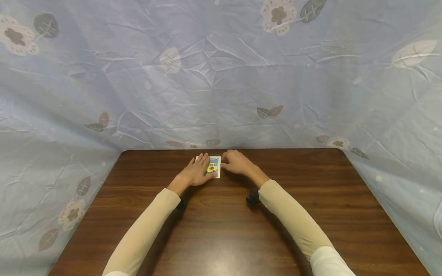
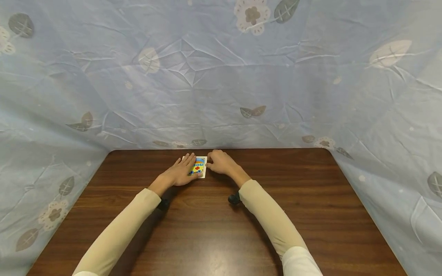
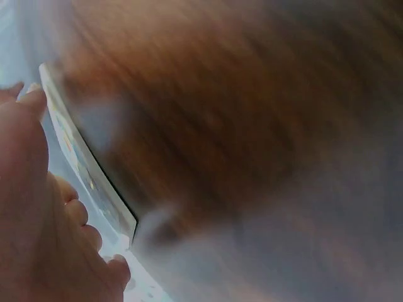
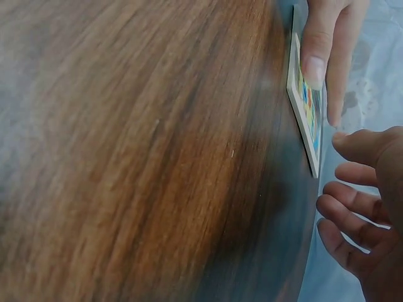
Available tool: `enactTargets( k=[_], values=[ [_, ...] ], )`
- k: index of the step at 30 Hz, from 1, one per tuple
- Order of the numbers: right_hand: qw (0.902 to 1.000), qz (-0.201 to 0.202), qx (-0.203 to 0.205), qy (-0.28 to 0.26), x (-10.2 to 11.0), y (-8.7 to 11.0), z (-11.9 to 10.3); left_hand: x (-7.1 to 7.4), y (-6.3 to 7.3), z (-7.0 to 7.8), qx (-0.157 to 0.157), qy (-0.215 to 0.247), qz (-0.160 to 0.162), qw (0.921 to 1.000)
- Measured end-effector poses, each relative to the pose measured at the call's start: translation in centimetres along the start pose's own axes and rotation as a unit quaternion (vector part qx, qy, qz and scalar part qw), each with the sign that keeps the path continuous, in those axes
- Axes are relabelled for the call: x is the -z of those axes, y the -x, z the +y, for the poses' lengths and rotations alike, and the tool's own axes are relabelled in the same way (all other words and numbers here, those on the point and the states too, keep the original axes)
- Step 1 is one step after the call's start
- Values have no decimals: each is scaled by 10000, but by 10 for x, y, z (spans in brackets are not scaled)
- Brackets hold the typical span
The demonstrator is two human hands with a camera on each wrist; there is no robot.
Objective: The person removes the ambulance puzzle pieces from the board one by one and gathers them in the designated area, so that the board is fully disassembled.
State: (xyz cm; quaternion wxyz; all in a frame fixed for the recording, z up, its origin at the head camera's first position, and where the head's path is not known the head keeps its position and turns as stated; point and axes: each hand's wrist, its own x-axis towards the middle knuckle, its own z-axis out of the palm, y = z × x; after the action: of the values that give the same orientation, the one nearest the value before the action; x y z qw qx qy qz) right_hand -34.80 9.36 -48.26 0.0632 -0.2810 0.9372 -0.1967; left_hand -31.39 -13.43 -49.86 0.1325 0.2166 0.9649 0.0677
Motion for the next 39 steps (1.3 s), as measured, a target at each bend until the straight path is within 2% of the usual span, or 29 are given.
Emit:
enactTargets(
  k=[7, 10, 14, 19, 29, 39],
  values=[
    [9998, -58, 144, 86, -1, -15, -9, 11, 4, -6, 11, -508, -353, 9981],
    [9998, -129, 139, 116, -3, -20, -10, 12, 3, -9, 9, -509, -375, 9980],
    [9997, -90, 64, 224, -5, -25, -10, 11, 1, -11, 12, -284, -433, 9987],
    [9995, -26, 195, 245, -6, -29, -12, 6, -1, -10, 106, -137, -544, 9984],
    [9993, -217, 174, 268, -14, -32, -11, -2, -3, 2, 49, -257, -523, 9983],
    [9983, -358, 40, 467, -15, -37, -15, -4, -1, -2, 123, -421, -508, 9977]
  ],
)
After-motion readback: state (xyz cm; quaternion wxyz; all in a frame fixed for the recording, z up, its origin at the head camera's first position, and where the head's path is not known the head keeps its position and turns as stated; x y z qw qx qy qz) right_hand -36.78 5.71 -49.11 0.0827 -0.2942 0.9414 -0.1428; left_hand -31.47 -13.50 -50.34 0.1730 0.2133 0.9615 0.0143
